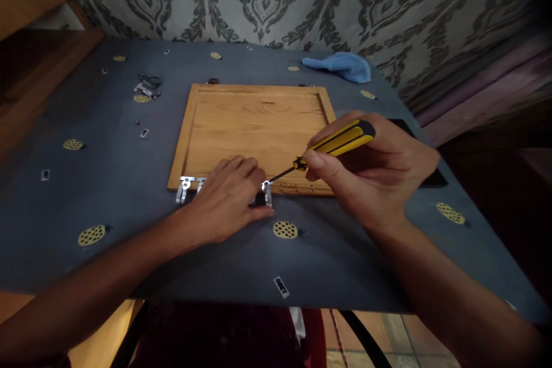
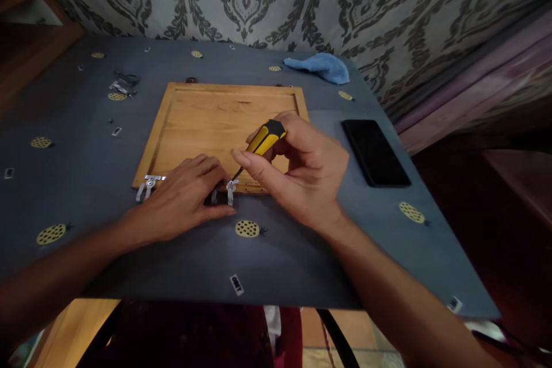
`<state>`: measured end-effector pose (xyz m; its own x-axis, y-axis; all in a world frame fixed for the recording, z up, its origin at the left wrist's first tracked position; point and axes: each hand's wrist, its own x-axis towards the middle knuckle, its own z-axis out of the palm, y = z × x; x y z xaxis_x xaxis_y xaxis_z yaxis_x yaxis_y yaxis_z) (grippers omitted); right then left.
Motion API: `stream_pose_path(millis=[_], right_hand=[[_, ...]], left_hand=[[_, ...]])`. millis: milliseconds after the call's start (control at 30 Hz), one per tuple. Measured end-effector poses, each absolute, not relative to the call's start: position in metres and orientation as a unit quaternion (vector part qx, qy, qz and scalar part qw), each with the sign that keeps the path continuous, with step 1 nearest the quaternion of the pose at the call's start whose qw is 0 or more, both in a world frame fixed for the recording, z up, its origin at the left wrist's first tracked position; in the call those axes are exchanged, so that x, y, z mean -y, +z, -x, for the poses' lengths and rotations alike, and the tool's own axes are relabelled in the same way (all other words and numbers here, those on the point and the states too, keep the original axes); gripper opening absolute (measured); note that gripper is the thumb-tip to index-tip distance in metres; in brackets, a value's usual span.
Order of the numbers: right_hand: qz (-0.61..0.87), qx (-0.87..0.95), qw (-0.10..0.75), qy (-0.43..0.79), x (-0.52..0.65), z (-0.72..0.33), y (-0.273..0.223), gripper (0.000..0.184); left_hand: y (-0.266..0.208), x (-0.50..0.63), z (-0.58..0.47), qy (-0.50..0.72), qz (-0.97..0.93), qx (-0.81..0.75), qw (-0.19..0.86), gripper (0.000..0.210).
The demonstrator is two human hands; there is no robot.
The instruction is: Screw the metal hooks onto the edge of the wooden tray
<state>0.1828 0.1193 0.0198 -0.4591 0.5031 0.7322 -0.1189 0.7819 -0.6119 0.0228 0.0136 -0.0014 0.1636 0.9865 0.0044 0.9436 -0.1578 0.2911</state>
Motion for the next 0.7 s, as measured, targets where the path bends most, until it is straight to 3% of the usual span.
stream_pose_path(millis=[700], right_hand=[[0.1, 0.816, 0.456, 0.341, -0.1238, -0.1811, 0.0116, 0.019]], left_hand=[[-0.0007, -0.0141, -0.0229, 0.087, -0.753, -0.641, 0.12, 0.038]])
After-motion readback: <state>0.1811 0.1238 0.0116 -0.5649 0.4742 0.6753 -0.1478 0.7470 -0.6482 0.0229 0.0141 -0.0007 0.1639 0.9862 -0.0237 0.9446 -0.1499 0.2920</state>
